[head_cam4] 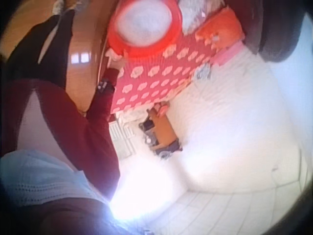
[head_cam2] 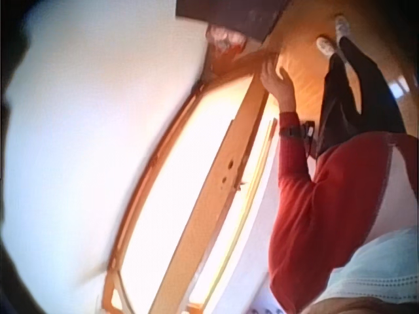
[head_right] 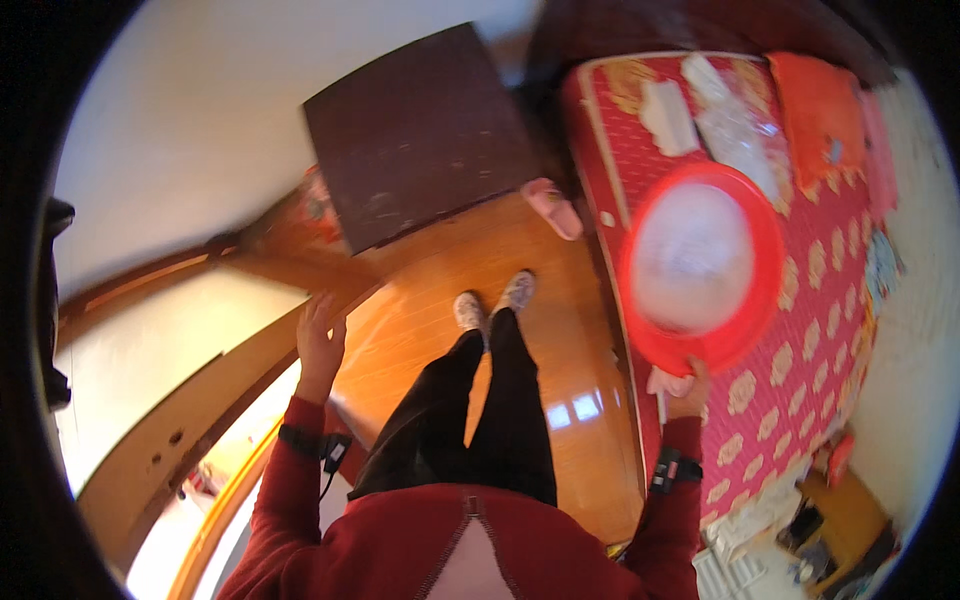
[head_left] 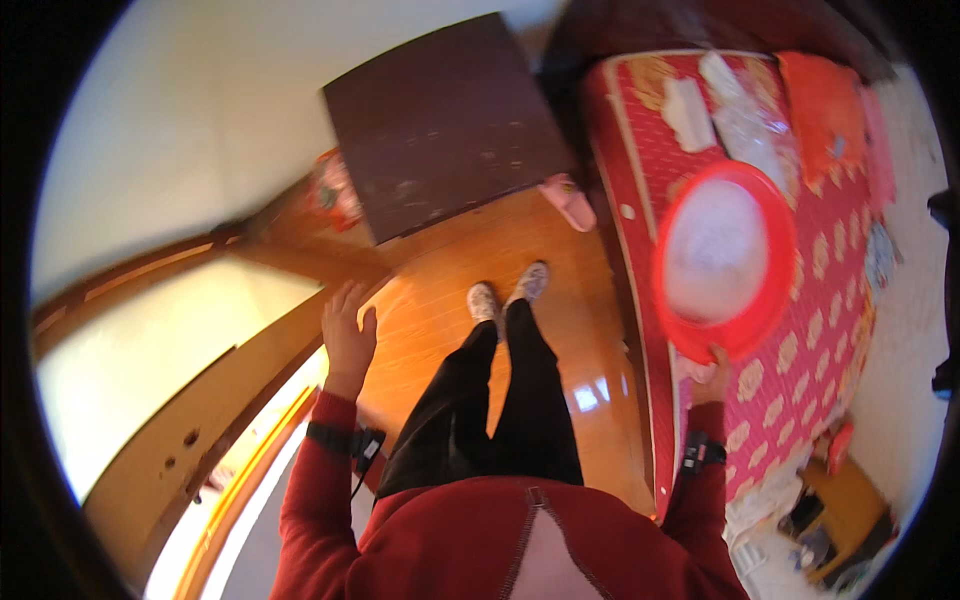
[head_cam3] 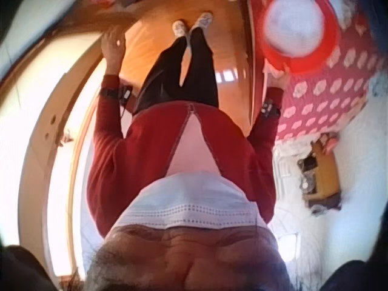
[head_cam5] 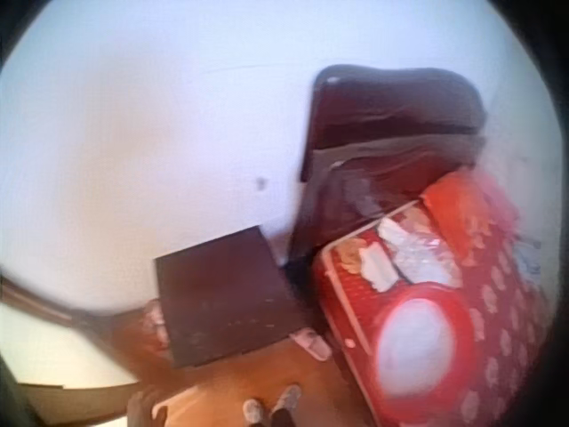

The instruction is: The person cleans a wooden door with a frosted glass panel using a dark cloth and a pink cloth. They wipe the door frame and glass, then move a red basin into a bedroom and place it on a bed before returning to the living room.

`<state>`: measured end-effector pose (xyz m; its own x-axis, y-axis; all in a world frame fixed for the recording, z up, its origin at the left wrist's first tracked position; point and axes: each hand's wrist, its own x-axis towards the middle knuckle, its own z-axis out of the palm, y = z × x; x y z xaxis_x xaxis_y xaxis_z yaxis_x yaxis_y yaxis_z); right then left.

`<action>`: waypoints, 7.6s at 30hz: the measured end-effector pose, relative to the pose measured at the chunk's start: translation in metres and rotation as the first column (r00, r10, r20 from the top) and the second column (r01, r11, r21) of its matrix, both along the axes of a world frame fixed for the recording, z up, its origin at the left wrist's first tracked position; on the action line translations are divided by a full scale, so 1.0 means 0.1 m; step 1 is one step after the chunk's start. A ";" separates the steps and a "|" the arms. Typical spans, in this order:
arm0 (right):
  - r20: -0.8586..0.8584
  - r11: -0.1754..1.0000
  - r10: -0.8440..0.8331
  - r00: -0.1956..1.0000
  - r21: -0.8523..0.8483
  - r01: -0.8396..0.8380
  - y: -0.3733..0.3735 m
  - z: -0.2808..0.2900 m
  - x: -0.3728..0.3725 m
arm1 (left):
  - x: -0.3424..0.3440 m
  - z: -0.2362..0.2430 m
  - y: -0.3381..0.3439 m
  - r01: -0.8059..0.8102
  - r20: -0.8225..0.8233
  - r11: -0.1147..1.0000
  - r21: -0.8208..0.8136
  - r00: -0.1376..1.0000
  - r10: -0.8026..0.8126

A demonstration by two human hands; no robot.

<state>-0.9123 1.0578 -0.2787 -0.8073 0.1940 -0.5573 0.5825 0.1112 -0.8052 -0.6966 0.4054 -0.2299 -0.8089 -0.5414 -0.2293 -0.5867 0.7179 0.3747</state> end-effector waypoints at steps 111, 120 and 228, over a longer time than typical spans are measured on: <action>-0.330 0.870 0.287 0.899 0.483 -0.100 -0.28 0.57 -1.25 | -1.16 0.12 1.21 -0.258 0.182 0.211 0.943 0.929 0.322; -0.128 0.340 0.811 0.570 0.897 -0.282 0.15 0.27 -2.22 | -1.11 -0.16 1.65 -0.530 0.363 0.165 0.832 0.744 0.561; -0.688 0.010 0.660 -0.302 0.410 -0.912 -6.31 1.71 3.36 | 5.26 -0.19 3.59 -0.035 0.355 -0.391 0.920 -0.350 0.867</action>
